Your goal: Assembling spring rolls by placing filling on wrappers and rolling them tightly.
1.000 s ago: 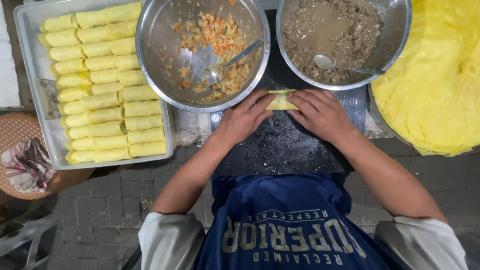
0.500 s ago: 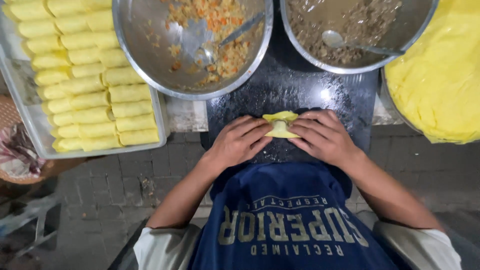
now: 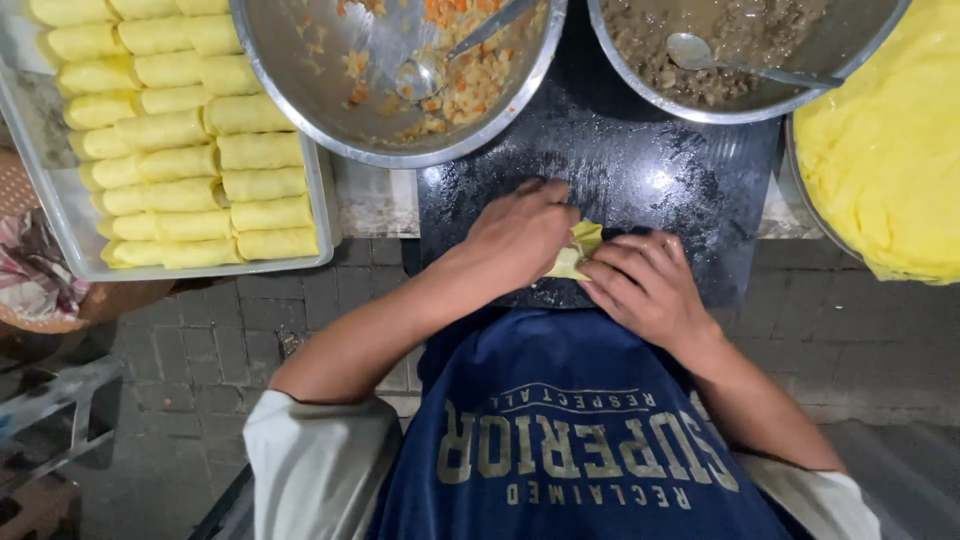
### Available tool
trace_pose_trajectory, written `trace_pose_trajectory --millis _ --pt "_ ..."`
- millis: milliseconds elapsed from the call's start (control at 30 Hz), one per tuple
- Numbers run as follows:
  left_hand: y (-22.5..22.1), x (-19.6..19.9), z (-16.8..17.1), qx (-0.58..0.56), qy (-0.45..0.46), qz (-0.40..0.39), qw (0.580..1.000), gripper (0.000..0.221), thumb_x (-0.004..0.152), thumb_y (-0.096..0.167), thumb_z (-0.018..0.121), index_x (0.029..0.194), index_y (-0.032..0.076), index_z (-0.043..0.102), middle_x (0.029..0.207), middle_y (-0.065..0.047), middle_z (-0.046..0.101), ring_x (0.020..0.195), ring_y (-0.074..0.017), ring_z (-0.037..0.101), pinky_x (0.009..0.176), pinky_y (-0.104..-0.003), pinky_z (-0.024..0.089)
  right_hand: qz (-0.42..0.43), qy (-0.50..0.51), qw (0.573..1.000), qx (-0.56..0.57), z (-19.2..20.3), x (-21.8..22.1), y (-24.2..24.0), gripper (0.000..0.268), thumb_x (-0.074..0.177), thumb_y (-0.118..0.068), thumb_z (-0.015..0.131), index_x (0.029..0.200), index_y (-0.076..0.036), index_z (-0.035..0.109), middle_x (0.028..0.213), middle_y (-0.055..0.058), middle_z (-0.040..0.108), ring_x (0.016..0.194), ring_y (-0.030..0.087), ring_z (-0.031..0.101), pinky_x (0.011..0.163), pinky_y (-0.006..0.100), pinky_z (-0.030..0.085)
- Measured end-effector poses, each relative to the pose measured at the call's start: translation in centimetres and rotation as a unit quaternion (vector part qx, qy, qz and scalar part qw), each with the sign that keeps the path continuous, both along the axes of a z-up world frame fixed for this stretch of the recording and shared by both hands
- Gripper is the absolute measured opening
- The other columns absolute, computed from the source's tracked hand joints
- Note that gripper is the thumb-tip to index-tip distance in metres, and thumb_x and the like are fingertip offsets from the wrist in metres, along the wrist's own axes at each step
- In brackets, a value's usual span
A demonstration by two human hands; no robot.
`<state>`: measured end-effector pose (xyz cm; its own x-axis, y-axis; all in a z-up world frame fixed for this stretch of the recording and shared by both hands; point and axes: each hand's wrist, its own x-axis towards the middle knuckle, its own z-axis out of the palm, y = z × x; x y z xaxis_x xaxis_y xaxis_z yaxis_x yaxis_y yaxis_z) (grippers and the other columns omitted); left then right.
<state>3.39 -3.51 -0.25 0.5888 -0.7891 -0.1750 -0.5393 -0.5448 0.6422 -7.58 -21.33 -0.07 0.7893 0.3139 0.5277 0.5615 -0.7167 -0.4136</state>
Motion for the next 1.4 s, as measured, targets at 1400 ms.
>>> trace_pose_trajectory --millis 1400 --pt "1.0 4.0 2.2 -0.127 0.282 0.043 0.950 0.028 0.078 -0.002 0.068 0.104 0.010 0.065 0.083 -0.008 0.071 0.081 -0.0255 0.071 0.071 -0.038 0.056 0.009 0.071 0.994 0.080 -1.1 1.0 0.0 0.031 0.088 -0.020 0.073 0.115 -0.006 0.068 0.101 0.010 0.071 0.095 0.030 0.070 0.082 0.042 0.045"
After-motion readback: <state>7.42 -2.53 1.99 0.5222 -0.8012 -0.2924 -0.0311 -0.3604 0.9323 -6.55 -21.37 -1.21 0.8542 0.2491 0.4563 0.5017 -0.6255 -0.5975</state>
